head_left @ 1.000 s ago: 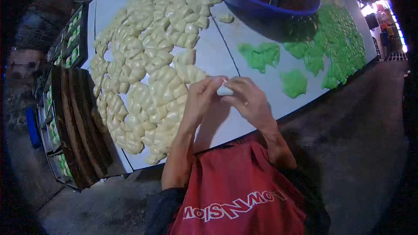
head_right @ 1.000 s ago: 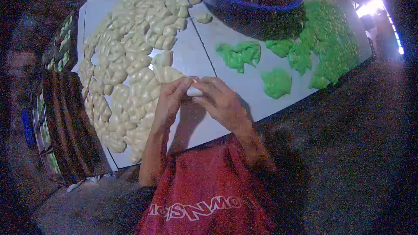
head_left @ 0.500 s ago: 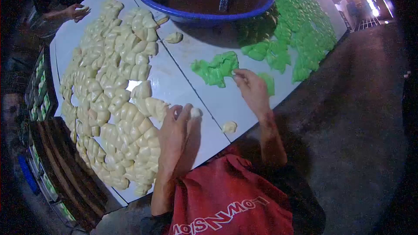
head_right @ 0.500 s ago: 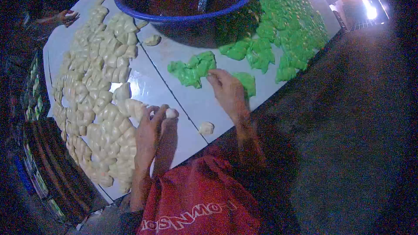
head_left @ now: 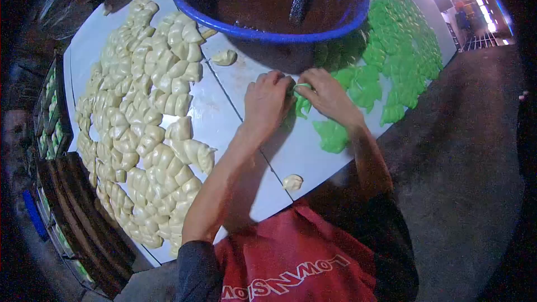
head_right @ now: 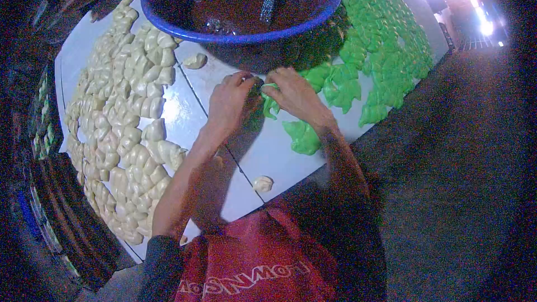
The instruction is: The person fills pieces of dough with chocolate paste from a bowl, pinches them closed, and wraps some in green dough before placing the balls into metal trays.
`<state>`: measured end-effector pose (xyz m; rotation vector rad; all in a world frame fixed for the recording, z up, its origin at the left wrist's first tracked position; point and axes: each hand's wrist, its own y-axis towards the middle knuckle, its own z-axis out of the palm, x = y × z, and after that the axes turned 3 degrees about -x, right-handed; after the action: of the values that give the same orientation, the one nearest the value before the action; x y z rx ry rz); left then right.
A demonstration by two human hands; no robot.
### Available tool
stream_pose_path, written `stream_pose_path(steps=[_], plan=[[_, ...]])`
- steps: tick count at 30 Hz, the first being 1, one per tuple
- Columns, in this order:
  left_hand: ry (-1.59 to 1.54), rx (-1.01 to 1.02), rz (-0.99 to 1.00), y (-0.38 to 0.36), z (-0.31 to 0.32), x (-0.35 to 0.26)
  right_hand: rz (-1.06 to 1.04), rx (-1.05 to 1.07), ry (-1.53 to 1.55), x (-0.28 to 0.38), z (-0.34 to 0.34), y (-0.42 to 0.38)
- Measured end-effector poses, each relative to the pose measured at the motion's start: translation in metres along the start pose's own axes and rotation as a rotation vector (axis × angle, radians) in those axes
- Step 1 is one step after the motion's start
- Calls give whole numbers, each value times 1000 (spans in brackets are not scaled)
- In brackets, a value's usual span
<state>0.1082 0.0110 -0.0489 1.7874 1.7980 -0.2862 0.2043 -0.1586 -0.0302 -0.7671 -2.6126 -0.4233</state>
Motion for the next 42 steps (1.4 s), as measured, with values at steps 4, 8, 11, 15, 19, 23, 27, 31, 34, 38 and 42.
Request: stream_pose_path(steps=[4, 8, 11, 15, 19, 23, 27, 31, 34, 38, 42], plan=[[-161, 60, 41, 11, -3, 5, 590, 14, 503, 0, -13, -11], [-340, 183, -117, 16, -12, 5, 604, -37, 717, -5, -14, -21], [-327, 66, -16, 13, 3, 11, 249, 51, 349, -9, -8, -23], [-324, 124, -39, 11, 0, 9, 157, 107, 221, -6, -8, -26], [-263, 118, -26, 10, 0, 9, 679, 179, 510, -9, -15, -31], [-237, 142, -23, 10, 3, 6, 641, -95, 823, -12, -14, -39], [-319, 60, 67, 9, 8, -3, 636, 47, 868, -5, -11, -38], [-328, 124, 69, 10, 6, -23, 593, -82, 810, -2, -6, -36], [-342, 129, -32, 13, 15, -31, 591, -20, 721, -4, -10, -32], [-347, 132, 5, 12, 18, -16, 523, 93, 679, -7, -21, -39], [-323, 137, 43, 13, 14, -16, 554, 58, 716, -12, -18, -38]])
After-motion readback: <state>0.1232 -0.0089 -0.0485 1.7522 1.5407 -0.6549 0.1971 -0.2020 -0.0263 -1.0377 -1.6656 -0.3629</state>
